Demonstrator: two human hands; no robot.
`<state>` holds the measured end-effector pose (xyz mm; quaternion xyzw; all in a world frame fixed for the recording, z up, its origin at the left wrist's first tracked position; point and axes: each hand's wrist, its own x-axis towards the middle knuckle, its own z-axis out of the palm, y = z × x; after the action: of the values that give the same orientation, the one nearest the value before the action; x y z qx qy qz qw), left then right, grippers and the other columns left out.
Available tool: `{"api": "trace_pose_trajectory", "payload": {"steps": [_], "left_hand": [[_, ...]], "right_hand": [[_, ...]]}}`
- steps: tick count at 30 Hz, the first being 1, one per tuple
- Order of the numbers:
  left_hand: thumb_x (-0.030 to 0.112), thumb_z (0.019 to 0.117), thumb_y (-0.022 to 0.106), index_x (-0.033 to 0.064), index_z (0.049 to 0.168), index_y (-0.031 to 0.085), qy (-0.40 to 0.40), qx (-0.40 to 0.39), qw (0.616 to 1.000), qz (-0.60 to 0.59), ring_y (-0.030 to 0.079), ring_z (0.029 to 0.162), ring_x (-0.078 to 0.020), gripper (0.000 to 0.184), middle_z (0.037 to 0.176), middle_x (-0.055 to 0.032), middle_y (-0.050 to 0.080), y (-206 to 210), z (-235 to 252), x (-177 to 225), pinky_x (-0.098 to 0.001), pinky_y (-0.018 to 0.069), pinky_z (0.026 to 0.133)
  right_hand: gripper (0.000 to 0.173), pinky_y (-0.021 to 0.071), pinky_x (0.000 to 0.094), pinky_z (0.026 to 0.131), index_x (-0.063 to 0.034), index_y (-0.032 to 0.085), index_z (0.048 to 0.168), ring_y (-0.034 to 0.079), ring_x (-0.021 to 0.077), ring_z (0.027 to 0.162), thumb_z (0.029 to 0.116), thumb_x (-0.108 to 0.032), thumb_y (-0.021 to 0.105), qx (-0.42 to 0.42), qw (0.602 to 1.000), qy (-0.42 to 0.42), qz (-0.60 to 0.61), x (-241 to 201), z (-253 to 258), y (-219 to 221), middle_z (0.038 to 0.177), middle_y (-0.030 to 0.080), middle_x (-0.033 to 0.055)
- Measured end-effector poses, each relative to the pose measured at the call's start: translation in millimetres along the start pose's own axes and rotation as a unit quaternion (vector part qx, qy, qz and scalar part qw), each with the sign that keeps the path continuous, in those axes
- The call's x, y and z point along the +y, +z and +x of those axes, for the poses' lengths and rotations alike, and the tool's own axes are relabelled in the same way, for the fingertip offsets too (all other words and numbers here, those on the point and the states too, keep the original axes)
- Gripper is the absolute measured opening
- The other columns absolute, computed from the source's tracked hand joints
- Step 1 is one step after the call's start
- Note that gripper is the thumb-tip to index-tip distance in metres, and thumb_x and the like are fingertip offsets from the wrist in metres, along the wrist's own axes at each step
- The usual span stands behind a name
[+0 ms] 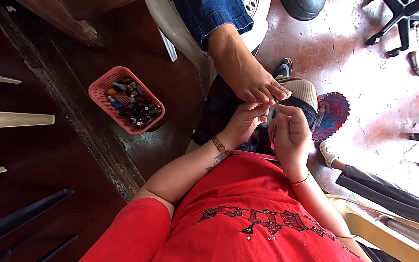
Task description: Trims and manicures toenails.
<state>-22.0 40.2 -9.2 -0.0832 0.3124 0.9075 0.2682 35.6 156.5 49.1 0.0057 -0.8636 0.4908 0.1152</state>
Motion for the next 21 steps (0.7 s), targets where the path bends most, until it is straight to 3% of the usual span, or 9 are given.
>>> {"api": "trace_pose_trajectory", "payload": {"steps": [2,4,8,12,14,17,21], "left_hand": [[0.006,0.1030,0.052,0.0174,0.100,0.071,0.000,0.009,0.999,0.035,0.063,0.082,-0.0038,0.022,0.094,0.0055,0.069,4.4,-10.6,4.7,-0.0217,0.0536,0.077],[0.008,0.1028,0.053,0.0192,0.100,0.071,-0.003,0.011,0.999,0.048,0.063,0.081,-0.0027,0.021,0.092,0.0071,0.069,6.4,-13.5,5.8,-0.0206,0.0532,0.076],[0.004,0.1020,0.050,0.0136,0.101,0.068,-0.011,-0.022,1.000,0.008,0.067,0.091,-0.0068,0.020,0.096,0.0037,0.071,-3.3,0.2,3.0,-0.0277,0.0561,0.084],[0.006,0.1033,0.048,0.0167,0.098,0.071,-0.012,-0.030,0.999,0.032,0.063,0.083,-0.0045,0.026,0.093,0.0048,0.069,-0.8,-7.5,7.6,-0.0215,0.0536,0.074],[0.006,0.1022,0.049,0.0166,0.100,0.070,-0.008,-0.021,0.999,0.031,0.064,0.083,-0.0049,0.024,0.092,0.0052,0.069,0.8,-9.9,7.2,-0.0228,0.0542,0.076],[0.009,0.1018,0.052,0.0153,0.103,0.070,-0.012,-0.031,0.999,0.014,0.064,0.086,-0.0059,0.020,0.094,0.0045,0.069,-1.4,-6.5,6.3,-0.0245,0.0549,0.079],[0.008,0.1050,0.048,0.0143,0.101,0.071,-0.022,-0.063,0.998,0.005,0.064,0.089,-0.0074,0.024,0.097,0.0030,0.070,-8.9,0.6,4.8,-0.0248,0.0540,0.079]], "right_hand": [[0.021,0.0518,0.0212,0.051,0.0019,0.057,0.123,0.058,0.0047,0.057,0.1073,-0.007,0.047,0.042,0.995,-0.082,0.046,4.1,3.8,-1.1,0.076,0.063,0.0009],[0.017,0.0538,0.0203,0.056,-0.0028,0.055,0.121,0.060,0.0035,0.062,0.1086,-0.008,0.045,0.043,0.984,-0.134,0.109,0.6,16.1,-1.1,0.080,0.063,-0.0011],[0.015,0.0514,0.0213,0.048,0.0011,0.057,0.116,0.056,0.0037,0.055,0.1070,-0.006,0.047,-0.034,0.974,-0.120,0.190,-10.7,64.0,7.3,0.077,0.064,0.0000],[0.013,0.0526,0.0238,0.050,0.0049,0.051,0.115,0.058,0.0067,0.056,0.1081,0.000,0.041,0.068,0.959,-0.178,0.210,-18.4,101.7,11.8,0.072,0.061,0.0001],[0.015,0.0511,0.0235,0.049,0.0028,0.052,0.116,0.057,0.0065,0.055,0.1088,-0.004,0.042,0.028,0.967,-0.147,0.204,-20.1,93.4,10.7,0.072,0.060,-0.0004],[0.020,0.0478,0.0208,0.040,-0.0057,0.057,0.124,0.052,0.0054,0.047,0.1089,-0.013,0.048,-0.069,0.985,-0.034,0.152,-16.6,54.3,-0.9,0.075,0.061,0.0005],[0.020,0.0518,0.0244,0.044,-0.0065,0.059,0.124,0.057,0.0089,0.051,0.1052,-0.011,0.053,-0.084,0.989,0.031,0.115,3.8,18.3,-17.6,0.074,0.064,0.0012]]}}
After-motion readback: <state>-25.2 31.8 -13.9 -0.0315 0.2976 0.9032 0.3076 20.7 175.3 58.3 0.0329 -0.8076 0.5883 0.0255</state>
